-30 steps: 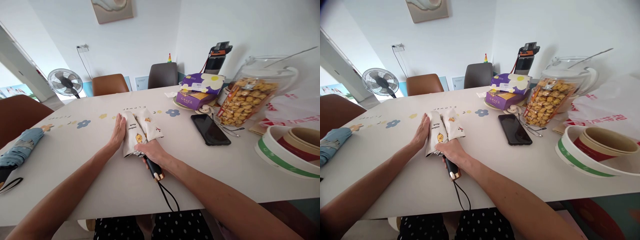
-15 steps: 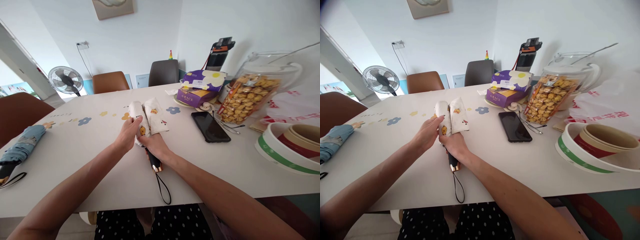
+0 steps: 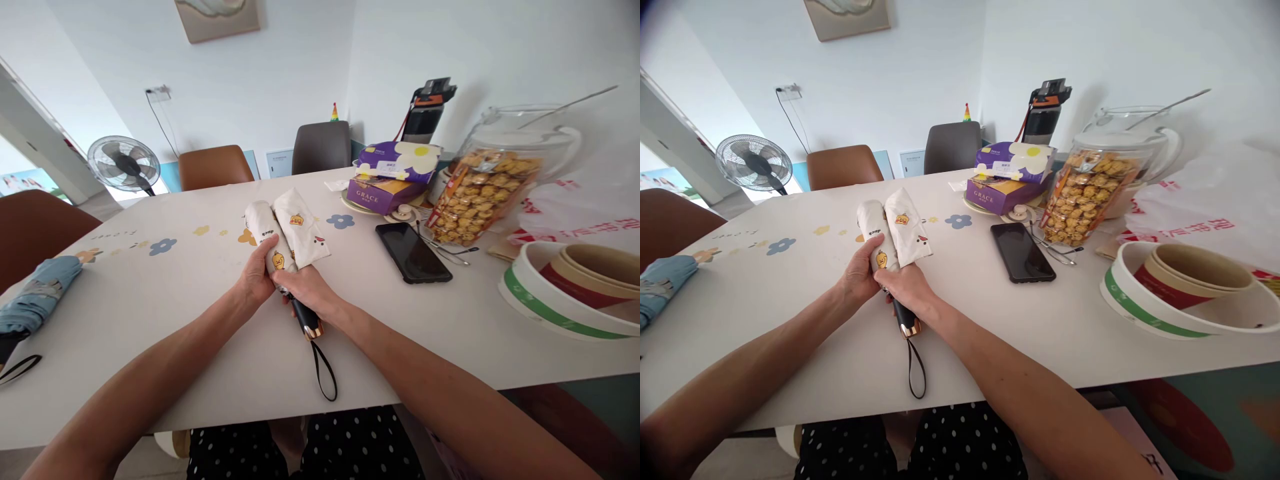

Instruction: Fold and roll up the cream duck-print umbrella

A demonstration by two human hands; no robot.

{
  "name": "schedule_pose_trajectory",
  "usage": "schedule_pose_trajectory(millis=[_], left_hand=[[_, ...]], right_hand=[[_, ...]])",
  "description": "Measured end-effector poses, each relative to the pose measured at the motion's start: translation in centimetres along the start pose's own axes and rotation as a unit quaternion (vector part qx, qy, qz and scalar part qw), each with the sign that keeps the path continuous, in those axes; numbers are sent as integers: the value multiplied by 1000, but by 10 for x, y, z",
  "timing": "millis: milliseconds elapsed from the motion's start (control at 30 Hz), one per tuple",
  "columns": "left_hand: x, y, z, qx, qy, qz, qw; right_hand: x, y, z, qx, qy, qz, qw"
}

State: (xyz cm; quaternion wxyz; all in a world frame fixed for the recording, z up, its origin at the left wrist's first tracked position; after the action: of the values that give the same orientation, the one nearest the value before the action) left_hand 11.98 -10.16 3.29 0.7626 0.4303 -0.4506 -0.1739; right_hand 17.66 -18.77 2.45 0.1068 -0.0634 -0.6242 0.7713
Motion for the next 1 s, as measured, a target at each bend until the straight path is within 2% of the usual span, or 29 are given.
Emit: schedule_pose_trajectory(millis=[133, 333, 667, 867, 1000], left_hand=[[-1, 2, 1, -3, -1, -7, 1000], [1, 2, 4, 14, 7, 14, 1000], [-6, -1, -1, 19, 12, 14, 1000], [-8, 1, 2, -1, 10, 3, 1000], [-10, 4, 1, 40, 10, -6, 999]], right_hand=[[2, 1, -3, -29, -21, -37, 999], [2, -1, -2, 1, -41, -72, 997], [2, 2, 0, 4, -23, -7, 1000], [5, 1, 2, 23, -89, -123, 988], [5, -1, 2, 36, -111, -187, 975]])
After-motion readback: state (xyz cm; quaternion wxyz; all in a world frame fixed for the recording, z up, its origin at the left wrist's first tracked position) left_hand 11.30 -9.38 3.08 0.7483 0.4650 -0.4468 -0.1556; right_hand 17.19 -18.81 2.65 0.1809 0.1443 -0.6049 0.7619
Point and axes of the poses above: each hand's wrist, its own z-axis away from the middle knuckle, its own x-axis out of the palm, y = z × x, the point moved 2 cm from there along -z, towards the middle knuckle, and after that the axes turned 12 degrees about -y, right-handed, at the moved point
